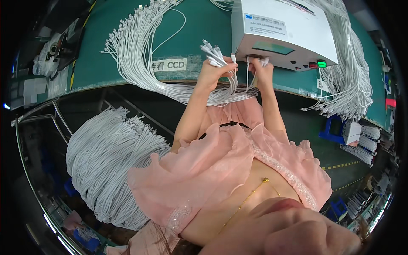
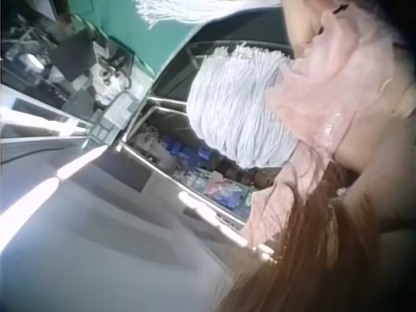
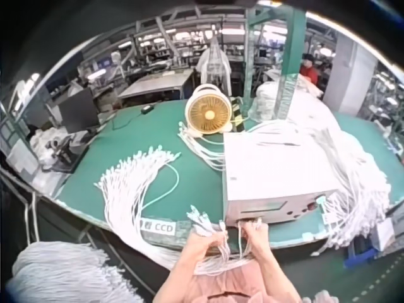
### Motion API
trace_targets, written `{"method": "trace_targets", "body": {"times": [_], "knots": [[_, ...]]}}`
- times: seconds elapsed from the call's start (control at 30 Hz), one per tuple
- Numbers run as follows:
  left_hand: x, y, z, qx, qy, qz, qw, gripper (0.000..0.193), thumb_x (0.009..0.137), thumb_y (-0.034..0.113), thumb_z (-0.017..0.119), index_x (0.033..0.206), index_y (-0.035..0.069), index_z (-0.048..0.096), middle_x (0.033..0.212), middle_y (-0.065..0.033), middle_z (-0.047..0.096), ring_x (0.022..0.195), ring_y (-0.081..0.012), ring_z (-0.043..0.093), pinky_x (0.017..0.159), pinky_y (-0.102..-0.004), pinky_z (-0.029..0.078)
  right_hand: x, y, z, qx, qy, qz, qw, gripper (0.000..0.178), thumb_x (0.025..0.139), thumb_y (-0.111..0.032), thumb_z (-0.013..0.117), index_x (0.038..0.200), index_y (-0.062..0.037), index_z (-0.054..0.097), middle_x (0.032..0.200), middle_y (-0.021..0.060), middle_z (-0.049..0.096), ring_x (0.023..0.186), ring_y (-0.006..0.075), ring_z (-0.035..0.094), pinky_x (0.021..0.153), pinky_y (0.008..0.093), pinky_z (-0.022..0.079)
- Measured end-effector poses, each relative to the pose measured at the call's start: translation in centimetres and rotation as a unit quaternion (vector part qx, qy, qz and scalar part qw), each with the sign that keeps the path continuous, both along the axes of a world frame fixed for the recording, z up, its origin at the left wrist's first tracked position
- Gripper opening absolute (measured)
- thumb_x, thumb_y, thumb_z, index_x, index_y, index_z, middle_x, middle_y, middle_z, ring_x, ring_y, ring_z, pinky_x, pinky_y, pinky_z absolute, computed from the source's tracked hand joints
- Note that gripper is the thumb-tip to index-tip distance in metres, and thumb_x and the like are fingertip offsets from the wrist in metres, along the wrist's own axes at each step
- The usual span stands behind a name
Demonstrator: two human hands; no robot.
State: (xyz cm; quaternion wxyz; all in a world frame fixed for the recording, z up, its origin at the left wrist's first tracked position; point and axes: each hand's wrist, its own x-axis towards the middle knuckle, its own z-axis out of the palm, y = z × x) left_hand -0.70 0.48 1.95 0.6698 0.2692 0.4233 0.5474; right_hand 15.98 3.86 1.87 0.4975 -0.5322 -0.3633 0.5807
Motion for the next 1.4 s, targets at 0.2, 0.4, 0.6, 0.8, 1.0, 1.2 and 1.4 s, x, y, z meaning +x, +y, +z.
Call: {"method": "trace_targets", "body": {"times": [0.2,0.4,0.6,0.8,1.0,1.2,1.4], "knots": [[0.3,-0.3,-0.1,0.006,0.063,-0.03,0.998,0.012,0.07,0.002,0.071,0.076,-0.001,0.061,0.072,-0.0093,0.064,0.06,-0.0132,0.062,0.05,-0.0199,0.051,-0.3,-2.2,1.4,0.051,-0.113,0.14,0.982,0.014,0.076,-0.011,0.063,0.079,0.002,0.068,0.061,-0.0009,0.057,0.056,0.0042,0.046,0.05,0.0202,0.035],[-0.3,-0.3,-0.1,0.024,-0.082,-0.032,0.996,0.02,0.081,0.001,0.06,0.098,-0.008,0.055,0.092,-0.0172,0.062,0.083,-0.0257,0.064,0.065,-0.0284,0.057,0.8,-1.7,0.3,0.021,-0.041,0.084,0.995,0.014,0.075,-0.013,0.066,0.076,0.001,0.068,0.059,-0.0018,0.054,0.051,0.0036,0.043,0.046,0.0192,0.03],[-1.0,-0.2,0.0,0.028,0.016,0.0,0.999,0.019,0.081,0.002,0.061,0.097,-0.008,0.056,0.092,-0.0161,0.062,0.081,-0.0238,0.065,0.061,-0.0256,0.057,0.7,-0.4,0.0,0.001,-0.008,0.047,0.999,0.013,0.073,-0.011,0.065,0.072,0.0022,0.064,0.057,-0.0009,0.052,0.046,0.0043,0.039,0.043,0.0199,0.026],[-0.4,-0.1,1.0,0.006,-0.03,0.059,0.998,0.019,0.079,0.006,0.065,0.094,-0.005,0.059,0.083,-0.0121,0.064,0.076,-0.0194,0.065,0.052,-0.0231,0.054,0.6,0.2,0.0,-0.016,-0.01,0.048,0.999,0.011,0.07,-0.01,0.065,0.068,0.001,0.064,0.054,0.0006,0.052,0.044,0.0057,0.04,0.041,0.0208,0.027],[-0.7,-0.2,0.2,0.037,0.01,0.028,0.999,0.018,0.077,0.004,0.066,0.091,-0.004,0.06,0.08,-0.0118,0.064,0.072,-0.02,0.065,0.052,-0.0238,0.055,0.4,0.4,-0.7,0.003,-0.002,0.053,0.999,0.014,0.072,-0.012,0.064,0.074,0.002,0.066,0.058,0.0024,0.056,0.051,0.0072,0.047,0.047,0.02,0.034],[0.9,-0.8,-0.1,0.027,0.062,-0.051,0.996,0.017,0.071,0.003,0.071,0.085,-0.003,0.063,0.076,-0.0083,0.065,0.064,-0.0144,0.064,0.051,-0.0219,0.052,-0.7,-2.2,1.8,0.093,-0.02,0.144,0.985,0.014,0.077,-0.006,0.06,0.082,0.0043,0.067,0.067,0.0029,0.06,0.061,0.0069,0.052,0.054,0.0197,0.04],[0.8,-0.8,-0.3,0.0,0.096,-0.071,0.993,0.02,0.081,0.008,0.063,0.093,-0.007,0.06,0.081,-0.0161,0.065,0.073,-0.0205,0.066,0.057,-0.0223,0.055,1.2,-1.0,-0.4,0.005,-0.004,0.1,0.995,0.017,0.077,-0.011,0.064,0.085,0.004,0.067,0.059,-0.0015,0.051,0.049,0.004,0.039,0.045,0.0193,0.027]]}}
